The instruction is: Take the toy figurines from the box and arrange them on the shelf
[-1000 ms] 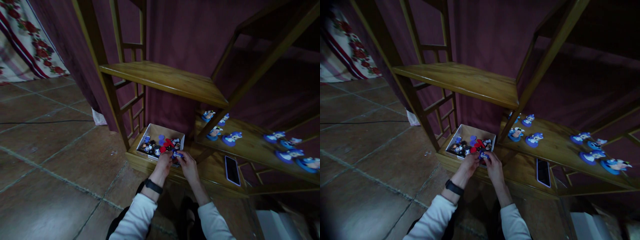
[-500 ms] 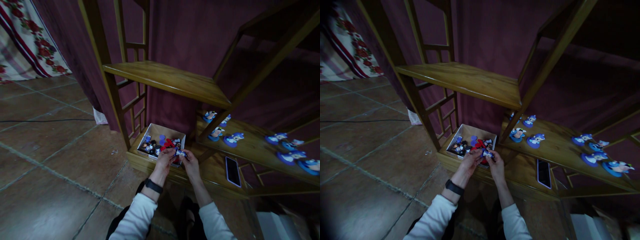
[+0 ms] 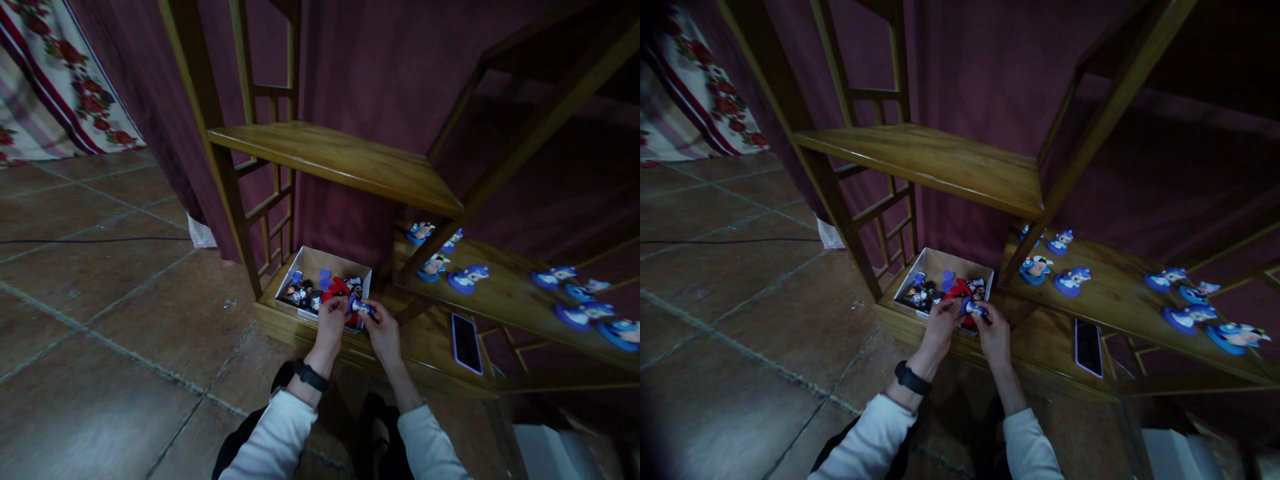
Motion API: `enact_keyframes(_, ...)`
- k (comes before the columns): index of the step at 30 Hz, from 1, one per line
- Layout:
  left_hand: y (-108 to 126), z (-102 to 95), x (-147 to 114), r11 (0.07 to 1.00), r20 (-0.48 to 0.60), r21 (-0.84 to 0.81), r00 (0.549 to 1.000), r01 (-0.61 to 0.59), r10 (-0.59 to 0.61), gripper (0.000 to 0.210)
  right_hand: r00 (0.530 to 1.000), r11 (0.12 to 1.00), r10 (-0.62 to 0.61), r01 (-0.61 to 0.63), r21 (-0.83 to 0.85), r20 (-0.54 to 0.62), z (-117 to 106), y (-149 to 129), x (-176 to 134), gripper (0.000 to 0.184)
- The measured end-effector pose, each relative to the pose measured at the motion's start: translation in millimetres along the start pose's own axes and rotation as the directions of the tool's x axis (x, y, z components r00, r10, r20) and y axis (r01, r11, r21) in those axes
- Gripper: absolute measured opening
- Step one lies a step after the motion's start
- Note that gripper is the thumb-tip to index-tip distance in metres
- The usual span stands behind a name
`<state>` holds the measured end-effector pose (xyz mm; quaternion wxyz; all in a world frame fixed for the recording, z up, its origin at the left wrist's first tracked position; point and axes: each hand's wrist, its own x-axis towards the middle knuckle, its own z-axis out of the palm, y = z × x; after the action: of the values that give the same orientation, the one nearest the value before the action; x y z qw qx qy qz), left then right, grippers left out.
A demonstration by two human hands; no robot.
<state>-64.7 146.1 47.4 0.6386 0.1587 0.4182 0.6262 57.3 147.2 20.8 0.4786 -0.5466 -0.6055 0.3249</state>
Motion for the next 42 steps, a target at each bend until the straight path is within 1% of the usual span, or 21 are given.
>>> enact_keyframes(4,-2.9,0.9,-4.6,0.999,0.021,-0.030,1.000,-0.016,0.017,0.014,0.996,0.992,-0.089,0.088,-0.093,-0.002,-1.4,-4.8,-2.8,0.026)
enact_keyframes(8,-3.1,-1.2,-8.2,0.999,0.008,-0.043,1.000,0.002,-0.002,0.009,0.981,0.964,-0.190,0.196,-0.180,0.050,-1.3,-16.8,-8.3,0.023)
enact_keyframes(11,-3.8,-2.1,-9.4,0.997,0.000,-0.073,1.000,0.024,-0.024,0.008,0.969,0.947,-0.229,0.244,-0.211,0.092,0.9,-23.0,-11.6,0.025)
enact_keyframes(13,-5.7,-1.9,-9.4,0.995,-0.016,-0.095,1.000,0.005,-0.007,0.008,0.968,0.940,-0.235,0.250,-0.230,0.094,2.9,-24.6,-12.5,0.026)
enact_keyframes(15,-8.7,-1.4,-8.9,0.994,-0.037,-0.103,0.999,-0.033,0.029,0.009,0.973,0.942,-0.221,0.232,-0.243,0.069,4.4,-24.5,-12.2,0.026)
enact_keyframes(19,-16.0,-1.4,-6.7,0.991,-0.039,-0.084,0.994,-0.105,0.102,0.014,0.989,0.964,-0.146,0.140,-0.225,-0.009,5.6,-20.3,-9.9,0.025)
enact_keyframes(21,-19.4,-1.8,-5.7,0.986,-0.043,-0.066,0.988,-0.153,0.150,0.016,0.995,0.979,-0.097,0.088,-0.181,-0.040,6.3,-17.1,-8.8,0.027)
enact_keyframes(25,-24.2,-1.6,-5.7,0.974,-0.040,-0.014,0.973,-0.227,0.226,0.018,0.998,1.000,0.005,-0.006,-0.027,-0.056,8.8,-11.6,-8.3,0.029)
enact_keyframes(28,-25.1,-1.4,-6.8,0.967,-0.032,0.042,0.967,-0.252,0.253,0.019,0.997,0.999,0.029,-0.027,0.027,-0.071,9.1,-9.7,-8.9,0.029)
enact_keyframes(30,-24.8,-2.2,-7.0,0.966,-0.029,0.059,0.967,-0.253,0.255,0.019,0.998,1.000,-0.011,0.010,-0.009,-0.067,7.5,-9.7,-9.3,0.029)
enact_keyframes(32,-24.3,-4.0,-6.4,0.969,-0.023,0.054,0.970,-0.240,0.242,0.018,0.995,0.994,-0.082,0.078,-0.080,-0.048,5.0,-10.5,-9.5,0.027)
enact_keyframes(36,-22.6,-8.5,-4.6,0.982,-0.004,0.035,0.982,-0.187,0.187,0.015,0.980,0.963,-0.193,0.197,-0.185,0.040,0.9,-13.3,-9.7,0.026)
enact_keyframes(42,-15.7,-10.8,-8.1,0.996,-0.002,-0.017,0.996,-0.086,0.086,0.018,0.959,0.931,-0.239,0.271,-0.245,0.154,-0.4,-14.5,-8.5,0.026)
